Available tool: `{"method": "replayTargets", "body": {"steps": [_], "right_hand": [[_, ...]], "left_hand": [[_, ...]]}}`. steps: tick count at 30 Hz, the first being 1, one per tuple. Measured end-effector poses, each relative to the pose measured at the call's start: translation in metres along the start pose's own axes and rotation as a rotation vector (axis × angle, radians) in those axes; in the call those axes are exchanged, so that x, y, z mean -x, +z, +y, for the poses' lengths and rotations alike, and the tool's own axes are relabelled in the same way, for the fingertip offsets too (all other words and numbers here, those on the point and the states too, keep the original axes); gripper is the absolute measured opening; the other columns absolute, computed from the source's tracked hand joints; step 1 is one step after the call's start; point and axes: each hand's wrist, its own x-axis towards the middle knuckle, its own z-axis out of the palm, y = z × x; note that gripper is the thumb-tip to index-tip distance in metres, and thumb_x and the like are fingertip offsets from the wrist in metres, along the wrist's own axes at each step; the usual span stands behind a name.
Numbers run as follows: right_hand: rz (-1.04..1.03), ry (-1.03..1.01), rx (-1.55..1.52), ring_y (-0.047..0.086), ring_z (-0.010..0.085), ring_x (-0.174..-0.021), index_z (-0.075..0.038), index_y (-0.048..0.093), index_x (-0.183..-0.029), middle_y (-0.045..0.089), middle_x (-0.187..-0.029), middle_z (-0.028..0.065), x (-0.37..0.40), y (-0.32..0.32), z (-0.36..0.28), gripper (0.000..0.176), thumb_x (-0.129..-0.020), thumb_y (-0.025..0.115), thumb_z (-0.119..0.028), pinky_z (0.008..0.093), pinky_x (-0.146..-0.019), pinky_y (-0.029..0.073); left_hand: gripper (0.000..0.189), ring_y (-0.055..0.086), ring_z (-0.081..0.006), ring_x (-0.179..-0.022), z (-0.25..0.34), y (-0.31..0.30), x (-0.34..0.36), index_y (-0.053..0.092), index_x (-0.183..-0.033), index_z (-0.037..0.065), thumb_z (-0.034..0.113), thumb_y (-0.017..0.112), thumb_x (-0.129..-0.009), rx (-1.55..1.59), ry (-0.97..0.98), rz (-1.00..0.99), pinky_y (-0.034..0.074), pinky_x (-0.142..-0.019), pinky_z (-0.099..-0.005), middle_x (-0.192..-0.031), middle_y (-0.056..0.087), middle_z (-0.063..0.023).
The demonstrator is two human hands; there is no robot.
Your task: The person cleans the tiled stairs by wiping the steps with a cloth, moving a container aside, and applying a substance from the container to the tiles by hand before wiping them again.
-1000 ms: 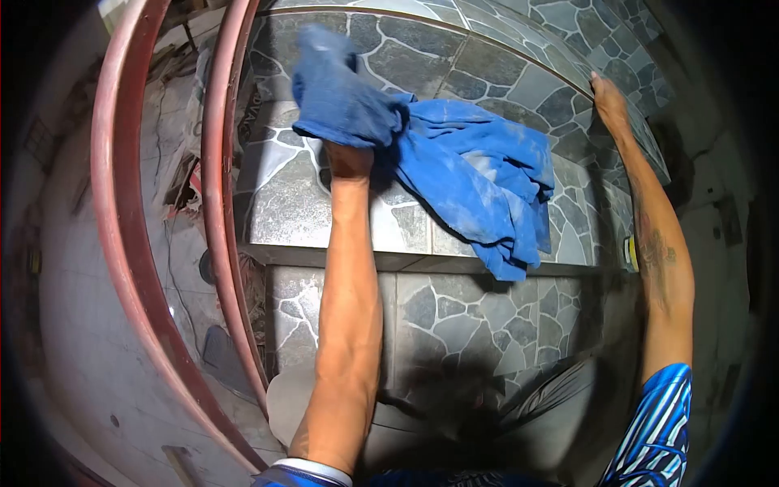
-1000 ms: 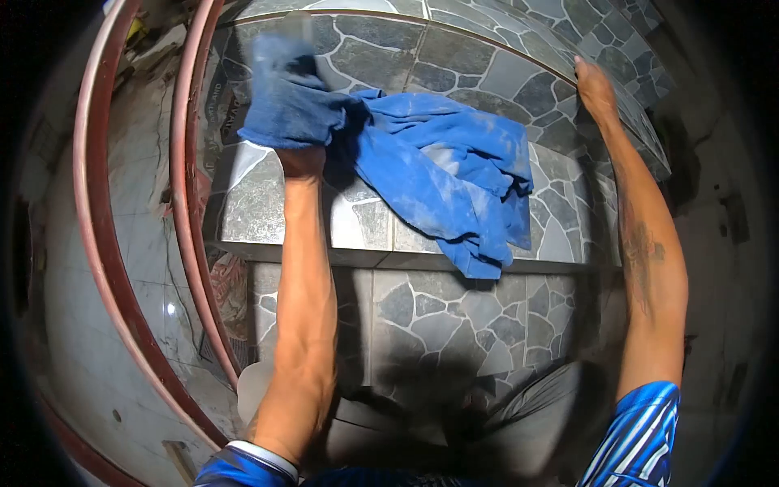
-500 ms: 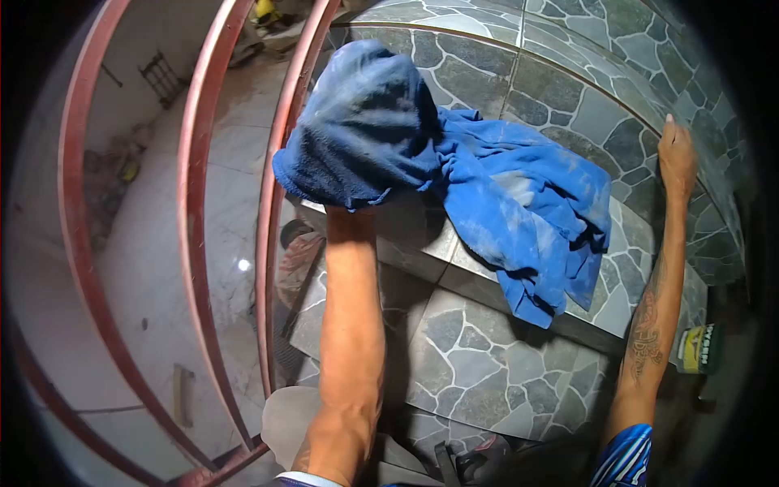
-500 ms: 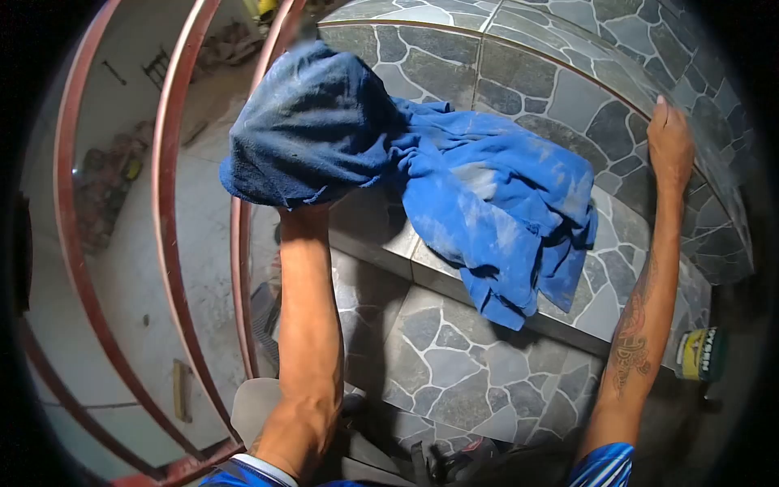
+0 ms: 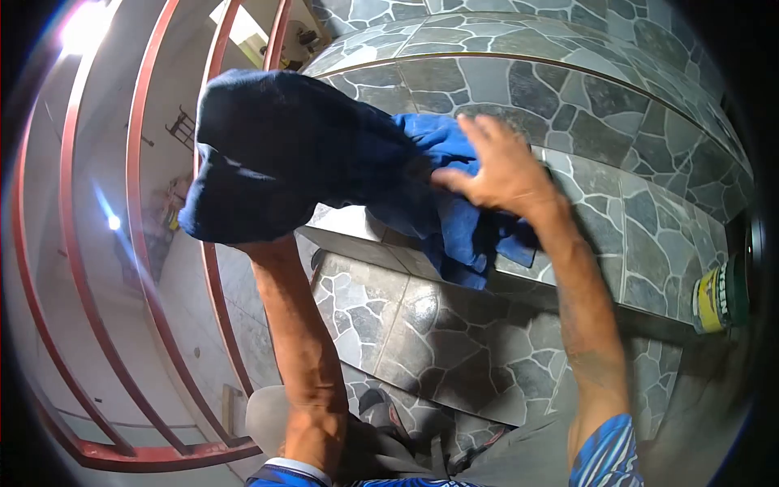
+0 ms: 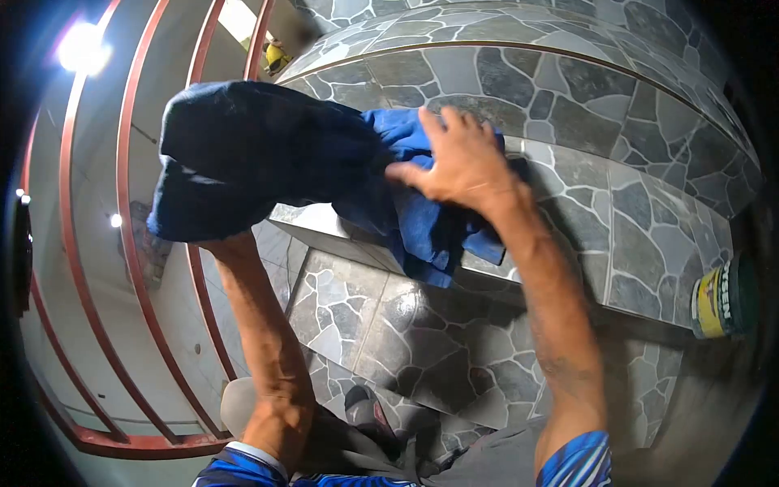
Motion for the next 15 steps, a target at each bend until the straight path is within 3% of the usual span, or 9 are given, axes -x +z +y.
{"method": "replayTargets", "body": {"steps": [1, 3, 5, 7, 10, 12, 13, 15], "right_hand": [[-0.056, 0.003, 0.103, 0.050, 0.0393, -0.125, 0.002, 0.038, -0.146, 0.051, -0.132, 0.0251, 0.006, 0.011, -0.004, 0.100, -0.078, 0.073, -0.062, 0.0495, -0.104, 0.039], [-0.147, 0.007, 0.139, 0.055, 0.0397, -0.114, 0.000, 0.046, -0.137, 0.056, -0.120, 0.0237, 0.011, 0.024, -0.009, 0.082, -0.080, 0.073, -0.053, 0.0505, -0.096, 0.043], [-0.197, -0.038, 0.188, 0.061, 0.0398, -0.102, -0.001, 0.057, -0.123, 0.061, -0.108, 0.0216, 0.015, 0.024, -0.019, 0.063, -0.081, 0.073, -0.044, 0.0492, -0.088, 0.048], [-0.142, -0.182, 0.267, 0.065, 0.0363, -0.084, -0.001, 0.064, -0.103, 0.063, -0.091, 0.0183, 0.019, 0.025, -0.032, 0.042, -0.082, 0.072, -0.037, 0.0489, -0.074, 0.051], [-0.123, -0.297, 0.130, 0.063, 0.0317, -0.084, -0.004, 0.063, -0.094, 0.061, -0.090, 0.0162, 0.046, 0.028, -0.073, 0.034, -0.080, 0.073, -0.034, 0.0452, -0.073, 0.050], [-0.076, -0.407, 0.170, 0.062, 0.0296, -0.084, -0.006, 0.061, -0.090, 0.060, -0.089, 0.0145, 0.067, 0.033, -0.100, 0.031, -0.079, 0.073, -0.032, 0.0433, -0.073, 0.050], [-0.104, -0.429, 0.142, 0.062, 0.0290, -0.082, -0.007, 0.061, -0.089, 0.060, -0.088, 0.0141, 0.075, 0.037, -0.113, 0.029, -0.079, 0.073, -0.031, 0.0428, -0.072, 0.050], [-0.165, -0.452, 0.111, 0.062, 0.0289, -0.078, -0.007, 0.060, -0.088, 0.060, -0.086, 0.0135, 0.090, 0.050, -0.131, 0.025, -0.080, 0.072, -0.028, 0.0416, -0.069, 0.051]], "left_hand": [[0.055, 0.051, -0.0312, -0.130, 0.001, -0.004, -0.003, 0.046, -0.142, 0.002, 0.032, 0.059, -0.098, 0.014, -0.005, 0.013, 0.041, -0.110, -0.0461, -0.143, 0.050, -0.0184], [0.048, 0.054, -0.0278, -0.119, -0.011, -0.005, -0.006, 0.049, -0.134, 0.002, 0.031, 0.059, -0.098, 0.092, -0.036, 0.045, 0.044, -0.103, -0.0424, -0.131, 0.053, -0.0144], [0.040, 0.057, -0.0215, -0.101, -0.033, 0.015, 0.009, 0.055, -0.119, 0.002, 0.037, 0.054, -0.100, 0.455, -0.269, 0.132, 0.048, -0.090, -0.0355, -0.110, 0.057, -0.0081], [0.029, 0.051, -0.0136, -0.080, -0.016, 0.037, -0.024, 0.056, -0.100, 0.006, 0.035, 0.055, -0.097, -0.043, -0.048, 0.108, 0.045, -0.074, -0.0273, -0.088, 0.051, 0.0008], [0.024, 0.052, -0.0119, -0.083, -0.035, 0.071, -0.019, 0.058, -0.102, 0.009, 0.031, 0.055, -0.093, 1.001, -0.950, 0.197, 0.044, -0.075, -0.0245, -0.090, 0.052, 0.0022], [0.024, 0.050, -0.0100, -0.083, -0.077, 0.098, 0.020, 0.059, -0.104, 0.012, 0.033, 0.056, -0.093, 0.937, -0.848, 0.010, 0.043, -0.076, -0.0239, -0.093, 0.053, 0.0026], [0.028, 0.049, -0.0095, -0.082, -0.088, 0.116, 0.038, 0.062, -0.103, 0.011, 0.036, 0.056, -0.093, 0.796, -1.013, 0.005, 0.042, -0.077, -0.0243, -0.091, 0.054, 0.0019], [0.030, 0.053, -0.0106, -0.082, -0.089, 0.137, 0.051, 0.065, -0.096, 0.010, 0.036, 0.052, -0.097, 0.571, -1.062, -0.174, 0.046, -0.073, -0.0263, -0.087, 0.058, 0.0024]]}}
